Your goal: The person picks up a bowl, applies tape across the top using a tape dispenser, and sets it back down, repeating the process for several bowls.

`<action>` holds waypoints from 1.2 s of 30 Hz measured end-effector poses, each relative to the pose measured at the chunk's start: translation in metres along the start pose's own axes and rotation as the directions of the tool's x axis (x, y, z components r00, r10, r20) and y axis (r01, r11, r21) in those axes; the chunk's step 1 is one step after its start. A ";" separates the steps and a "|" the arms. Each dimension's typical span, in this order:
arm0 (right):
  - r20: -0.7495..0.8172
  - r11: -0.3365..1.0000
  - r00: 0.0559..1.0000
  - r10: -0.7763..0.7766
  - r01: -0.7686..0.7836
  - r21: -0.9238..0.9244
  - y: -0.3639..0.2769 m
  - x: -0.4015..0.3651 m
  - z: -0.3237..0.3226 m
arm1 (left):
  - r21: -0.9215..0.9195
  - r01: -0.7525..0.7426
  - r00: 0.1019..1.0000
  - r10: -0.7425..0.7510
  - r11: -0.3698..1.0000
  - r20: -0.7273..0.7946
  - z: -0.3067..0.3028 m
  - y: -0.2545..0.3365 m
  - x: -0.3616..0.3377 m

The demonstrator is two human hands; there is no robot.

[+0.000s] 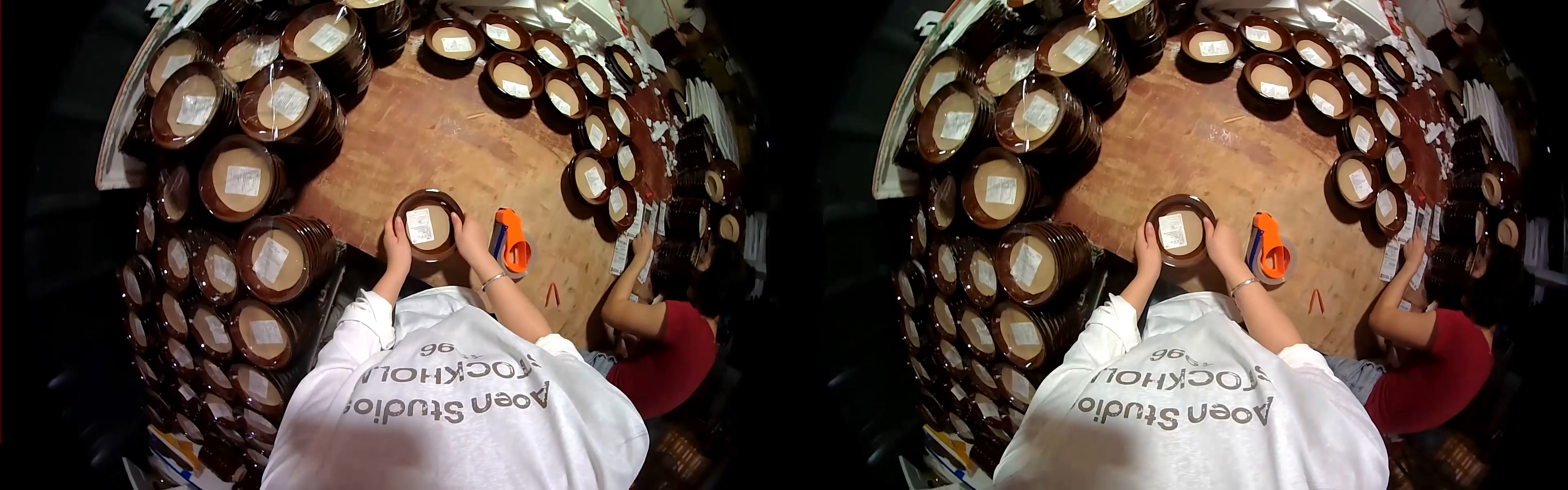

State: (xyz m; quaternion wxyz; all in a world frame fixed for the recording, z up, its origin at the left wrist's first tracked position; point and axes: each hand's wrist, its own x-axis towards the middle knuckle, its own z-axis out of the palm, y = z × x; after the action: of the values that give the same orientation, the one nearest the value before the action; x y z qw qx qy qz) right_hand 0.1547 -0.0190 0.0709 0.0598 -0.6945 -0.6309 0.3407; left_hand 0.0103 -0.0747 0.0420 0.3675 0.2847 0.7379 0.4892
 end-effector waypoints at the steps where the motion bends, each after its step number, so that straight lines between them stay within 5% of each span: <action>1: 0.017 1.000 1.000 -0.005 0.005 -0.016 -0.003 0.004 -0.002 | -0.029 -0.003 1.000 0.002 1.000 -0.012 0.002 0.001 0.000; 14: -0.060 0.993 0.991 -0.118 0.118 -0.004 -0.006 0.016 -0.009 | -0.094 -0.009 0.997 0.002 0.996 -0.076 0.010 0.002 0.000; 20: 0.064 1.000 0.998 -0.026 0.025 0.014 0.007 0.009 -0.003 | -0.219 0.092 0.991 -0.111 0.971 -0.074 0.015 -0.018 -0.009; 22: 0.054 0.985 0.998 -0.040 0.030 0.167 0.014 0.007 0.003 | -0.490 0.350 0.905 -0.423 0.798 -0.041 0.016 -0.002 -0.020; 23: 0.060 0.985 0.997 -0.040 0.029 0.168 0.018 0.006 0.007 | -0.696 0.367 0.905 -0.410 0.617 0.114 0.018 -0.019 -0.021; 24: -0.043 0.966 0.995 -0.085 0.093 0.240 0.018 0.004 0.010 | -0.696 0.365 0.904 -0.416 0.619 0.104 0.018 -0.017 -0.023; 26: -0.259 0.901 0.954 -0.154 0.243 0.358 0.013 0.006 0.014 | -0.824 0.422 0.868 -0.431 0.378 0.246 0.018 0.003 -0.025; 30: -0.199 0.860 0.910 -0.364 0.410 0.303 0.001 0.029 0.005 | -0.784 0.469 0.856 -0.427 0.407 0.290 0.015 0.013 -0.028; 32: 0.006 0.837 0.950 -0.313 0.273 0.474 0.002 0.036 0.006 | -0.795 0.465 0.857 -0.421 0.388 0.296 0.015 0.007 -0.028; 36: 0.011 0.799 0.961 -0.275 0.222 0.558 0.001 0.039 0.009 | -0.827 0.467 0.827 -0.487 0.314 0.281 0.020 -0.019 -0.023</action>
State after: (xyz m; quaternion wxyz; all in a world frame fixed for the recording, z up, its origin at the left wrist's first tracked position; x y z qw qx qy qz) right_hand 0.1495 0.0135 0.0485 0.2726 -0.5424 -0.5933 0.5287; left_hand 0.0384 -0.0889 0.0253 0.5784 -0.1775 0.4379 0.6650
